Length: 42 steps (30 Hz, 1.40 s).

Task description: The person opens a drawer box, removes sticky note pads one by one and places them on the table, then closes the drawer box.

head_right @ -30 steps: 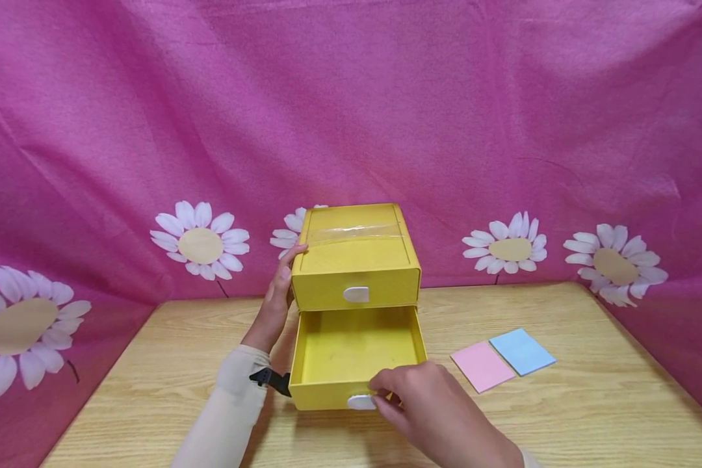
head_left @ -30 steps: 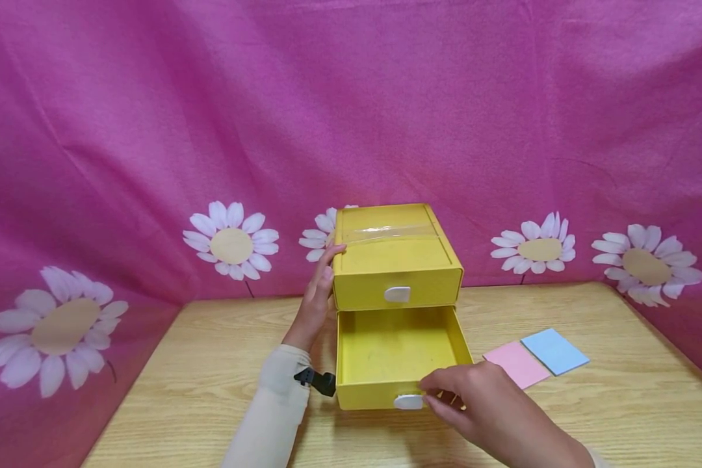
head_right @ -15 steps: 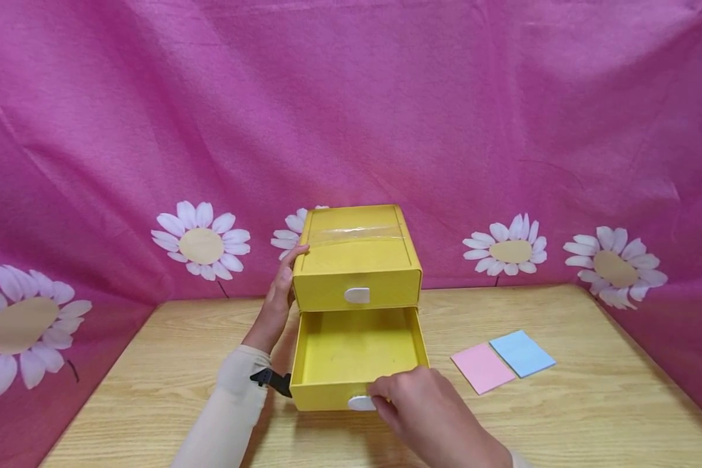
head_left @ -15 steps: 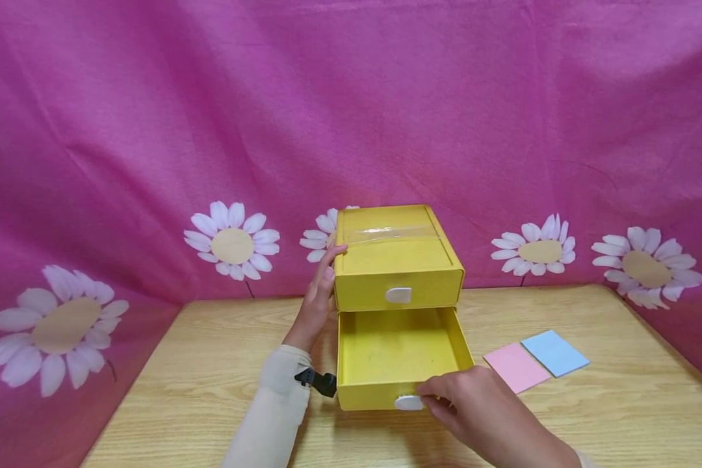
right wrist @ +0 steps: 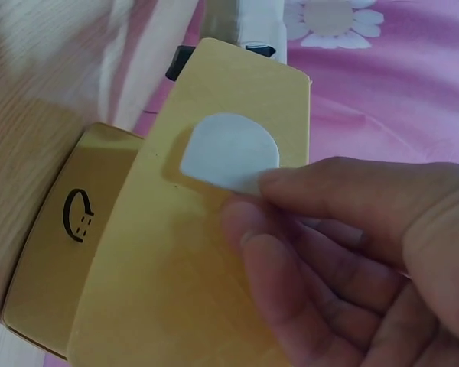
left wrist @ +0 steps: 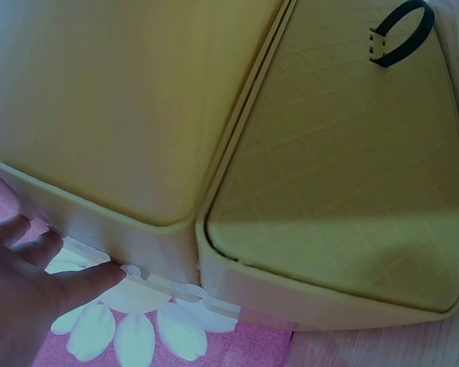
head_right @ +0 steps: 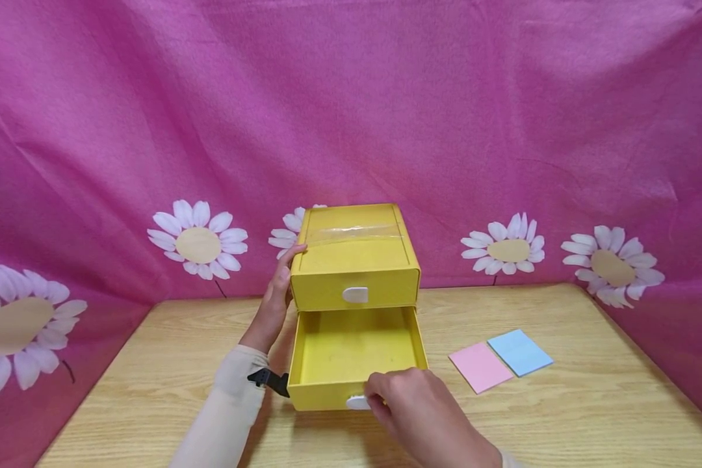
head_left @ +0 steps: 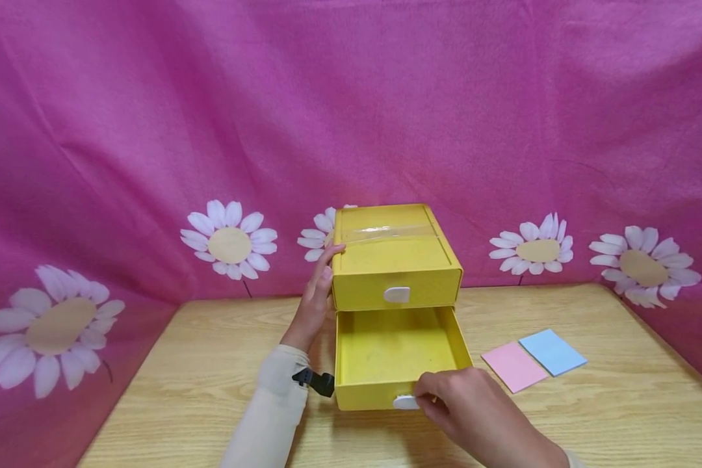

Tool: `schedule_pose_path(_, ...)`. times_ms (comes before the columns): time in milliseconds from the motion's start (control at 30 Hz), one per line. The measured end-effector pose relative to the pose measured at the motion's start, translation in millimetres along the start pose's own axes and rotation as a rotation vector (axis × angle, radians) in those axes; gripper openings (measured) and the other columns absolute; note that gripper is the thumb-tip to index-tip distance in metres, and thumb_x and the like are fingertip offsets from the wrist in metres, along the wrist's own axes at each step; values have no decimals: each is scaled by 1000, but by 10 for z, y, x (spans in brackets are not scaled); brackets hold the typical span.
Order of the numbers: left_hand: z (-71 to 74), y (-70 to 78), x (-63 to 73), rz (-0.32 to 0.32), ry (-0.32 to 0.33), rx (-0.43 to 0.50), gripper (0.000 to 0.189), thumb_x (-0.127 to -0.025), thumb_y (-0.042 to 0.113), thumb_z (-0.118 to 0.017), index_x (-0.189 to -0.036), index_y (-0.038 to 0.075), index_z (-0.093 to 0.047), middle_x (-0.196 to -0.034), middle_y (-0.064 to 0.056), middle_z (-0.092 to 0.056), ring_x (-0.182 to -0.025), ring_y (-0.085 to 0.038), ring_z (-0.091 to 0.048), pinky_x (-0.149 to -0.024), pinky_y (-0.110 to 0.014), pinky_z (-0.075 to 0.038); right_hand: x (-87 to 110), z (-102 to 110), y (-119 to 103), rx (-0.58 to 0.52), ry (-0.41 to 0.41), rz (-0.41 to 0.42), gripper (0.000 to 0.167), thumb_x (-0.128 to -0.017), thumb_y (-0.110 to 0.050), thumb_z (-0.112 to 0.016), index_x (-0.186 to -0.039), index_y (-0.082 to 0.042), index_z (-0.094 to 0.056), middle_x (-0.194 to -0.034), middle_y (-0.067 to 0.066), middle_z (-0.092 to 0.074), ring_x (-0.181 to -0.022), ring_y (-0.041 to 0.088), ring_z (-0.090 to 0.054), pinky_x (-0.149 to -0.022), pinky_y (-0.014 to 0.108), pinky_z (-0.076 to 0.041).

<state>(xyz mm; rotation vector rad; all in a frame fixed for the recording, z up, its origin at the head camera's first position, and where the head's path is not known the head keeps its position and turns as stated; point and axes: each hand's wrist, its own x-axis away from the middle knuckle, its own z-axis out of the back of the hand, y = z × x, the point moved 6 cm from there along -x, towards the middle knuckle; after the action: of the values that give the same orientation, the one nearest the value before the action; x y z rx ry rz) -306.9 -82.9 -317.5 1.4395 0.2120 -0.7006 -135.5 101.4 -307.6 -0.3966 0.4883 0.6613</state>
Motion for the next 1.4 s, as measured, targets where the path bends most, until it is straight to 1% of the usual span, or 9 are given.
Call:
schedule_pose_path(133, 28, -168, -28, -21, 5, -5, 50, -102, 31, -25, -148, 14, -32, -161, -12, -3, -146, -19, -7, -115, -50, -12, -10, -12, 11, 4, -9, -32, 28, -71, -4, -77, -70, -26, -61, -64, -23, -47, -55, -4, -38, -51, 14, -36)
schedule_pose_path(233, 33, -203, -33, -34, 13, -12, 52, -101, 40, -27, -147, 18, -34, -161, -11, -5, -146, -17, -8, -114, -51, -12, -15, -19, 21, 4, -12, -48, 27, -71, -3, -77, -71, -25, -61, -65, -22, -47, -56, -3, -38, -51, 16, -37)
schedule_pose_path(333, 29, -205, -37, -45, 17, -13, 54, -99, 44, -28, -147, 19, -35, -161, -12, -5, -145, -17, -9, -114, -52, -12, -20, -21, 22, 14, -1, -50, 28, -71, -3, -77, -71, -25, -61, -64, -22, -46, -55, -3, -38, -51, 16, -37)
schedule_pose_path(500, 22, -196, -42, -50, 16, -8, 55, -99, 43, -27, -146, 17, -35, -161, -14, -5, -145, -18, -9, -114, -53, -12, -26, -21, 26, 21, 28, -50, 27, -71, -3, -77, -71, -25, -61, -64, -22, -46, -55, -3, -38, -52, 15, -37)
schedule_pose_path(733, 23, -194, -39, -38, 17, -4, 54, -99, 42, -27, -146, 18, -35, -161, -13, -5, -145, -18, -9, -114, -53, -13, -30, -38, 53, 10, 102, -7, 26, -70, -2, -78, -73, -23, -62, -66, -22, -49, -56, -6, -38, -52, 11, -36)
schedule_pose_path(900, 19, -188, -26, -25, 12, -2, 53, -100, 42, -28, -147, 20, -34, -162, -4, -5, -145, -17, -8, -113, -53, -14, -44, -49, 76, 13, 129, -8, 23, -71, -3, -79, -75, -21, -64, -69, -20, -55, -58, -6, -41, -53, 11, -39)
schedule_pose_path(1033, 22, -184, -20, -11, 7, 0, 51, -101, 36, -26, -148, 18, -33, -161, 0, -5, -146, -18, -7, -114, -51, -12, -57, -69, 105, 12, 131, -26, 22, -72, -3, -79, -76, -21, -66, -70, -18, -59, -59, -6, -44, -53, 13, -41)
schedule_pose_path(1200, 16, -121, -25, 6, -5, -5, 49, -102, 26, -23, -149, 11, -30, -162, -9, -2, -146, -21, -5, -115, -50, -11, -79, -86, 138, 14, 139, -43, 20, -73, -4, -79, -77, -20, -68, -70, -17, -60, -59, -5, -46, -53, 14, -43)
schedule_pose_path(1400, -20, 109, 20, 9, -12, -4, 49, -101, 19, -23, -147, 4, -29, -161, -13, -2, -146, -25, -5, -114, -52, -12, -101, -110, 153, 32, 166, -24, 22, -72, -3, -79, -75, -21, -66, -68, -18, -57, -58, -5, -42, -52, 13, -41)
